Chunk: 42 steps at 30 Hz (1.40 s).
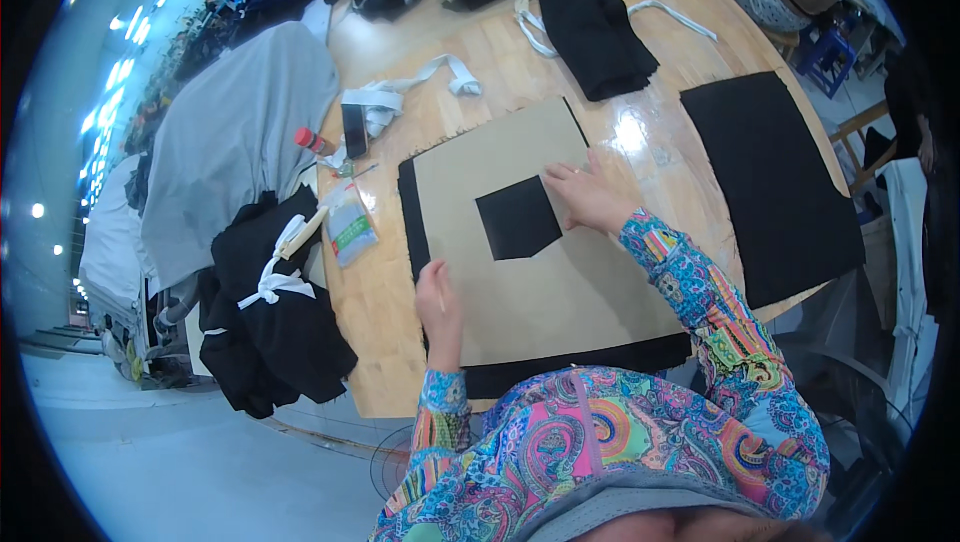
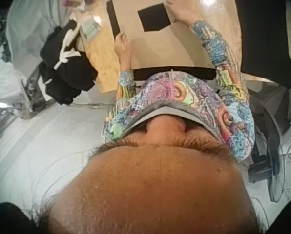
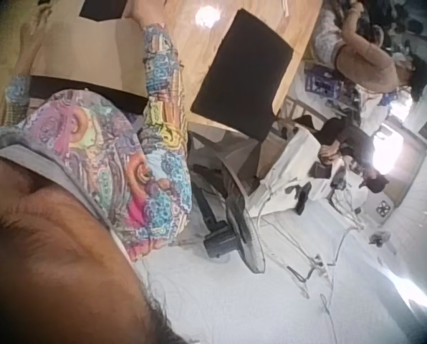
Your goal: The person uses a cardboard template and a marking tool to trace shapes onto stacked black fabric pieces. They repeatedly position the template, trace the outline, remove the template, and move the marked fabric to a separate pile.
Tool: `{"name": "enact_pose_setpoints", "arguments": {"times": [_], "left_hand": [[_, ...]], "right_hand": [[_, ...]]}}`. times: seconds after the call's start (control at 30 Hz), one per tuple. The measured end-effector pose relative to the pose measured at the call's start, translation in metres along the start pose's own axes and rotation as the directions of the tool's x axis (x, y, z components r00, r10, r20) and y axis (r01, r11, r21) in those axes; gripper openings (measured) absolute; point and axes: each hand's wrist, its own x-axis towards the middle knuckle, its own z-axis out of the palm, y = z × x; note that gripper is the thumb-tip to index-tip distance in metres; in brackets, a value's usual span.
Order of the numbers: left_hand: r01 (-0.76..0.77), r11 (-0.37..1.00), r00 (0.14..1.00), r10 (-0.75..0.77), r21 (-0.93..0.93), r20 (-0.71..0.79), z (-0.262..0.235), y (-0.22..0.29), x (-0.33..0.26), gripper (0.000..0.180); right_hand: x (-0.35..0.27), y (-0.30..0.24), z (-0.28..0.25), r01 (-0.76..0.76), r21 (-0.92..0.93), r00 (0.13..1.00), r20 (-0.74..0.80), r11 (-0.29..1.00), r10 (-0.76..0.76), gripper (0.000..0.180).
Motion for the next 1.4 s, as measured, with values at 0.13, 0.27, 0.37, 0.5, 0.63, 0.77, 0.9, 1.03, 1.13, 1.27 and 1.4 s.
{"name": "enact_pose_setpoints", "arguments": {"times": [0.13,0.27,0.37,0.5,0.63,0.77,0.9,1.03,1.13,1.27,1.4], "left_hand": [[-0.043,0.966,0.998,0.055,0.254,-0.040,-0.028,-0.033,-0.016,0.021],[0.087,0.991,0.995,-0.081,0.102,-0.058,-0.032,-0.021,-0.017,0.021],[0.234,0.945,0.969,-0.245,-0.229,-0.022,-0.027,-0.021,-0.013,0.015],[0.072,0.958,0.994,-0.093,-0.278,-0.063,-0.042,-0.001,-0.021,0.018],[-0.286,0.912,0.921,0.177,-0.294,-0.348,-0.093,0.000,-0.012,0.019],[-0.290,0.919,0.724,0.029,-0.266,-0.689,-0.191,-0.018,-0.007,0.018],[-0.155,0.954,0.492,-0.152,-0.258,-0.857,-0.243,-0.070,0.002,0.013],[0.048,0.974,0.414,-0.220,-0.220,-0.884,-0.255,-0.111,0.006,0.010],[0.134,0.984,0.444,-0.169,-0.121,-0.880,-0.247,-0.119,0.011,0.010],[-0.022,0.981,0.573,0.169,0.191,-0.802,-0.203,-0.086,-0.015,0.017],[-0.460,0.888,0.846,0.431,0.019,0.314,-0.109,-0.018,-0.064,0.017]], "right_hand": [[-0.012,-0.001,0.009,-0.055,0.038,0.996,-0.069,0.998,0.058,0.070],[-0.017,-0.003,0.011,-0.115,0.019,0.991,-0.068,0.993,0.116,0.069],[-0.021,0.000,0.013,-0.149,0.018,0.985,-0.089,0.989,0.150,0.069],[-0.029,-0.022,0.002,-0.238,0.015,0.962,-0.131,0.971,0.238,0.084],[-0.046,-0.018,0.003,-0.264,0.074,0.780,-0.570,0.962,0.259,0.084],[-0.086,-0.051,-0.010,0.008,0.186,0.654,-0.744,0.983,0.136,0.063],[-0.128,-0.106,0.006,0.390,0.235,0.898,-0.308,0.890,-0.313,0.039],[-0.148,-0.123,0.043,0.381,0.291,0.922,-0.043,0.878,-0.386,0.042],[-0.152,-0.121,0.053,0.362,0.278,0.928,-0.016,0.890,-0.373,0.042],[-0.150,-0.121,0.052,0.338,0.328,0.938,-0.037,0.882,-0.345,0.039],[-0.152,-0.116,0.059,0.320,0.359,0.945,-0.054,0.877,-0.323,0.036]]}}
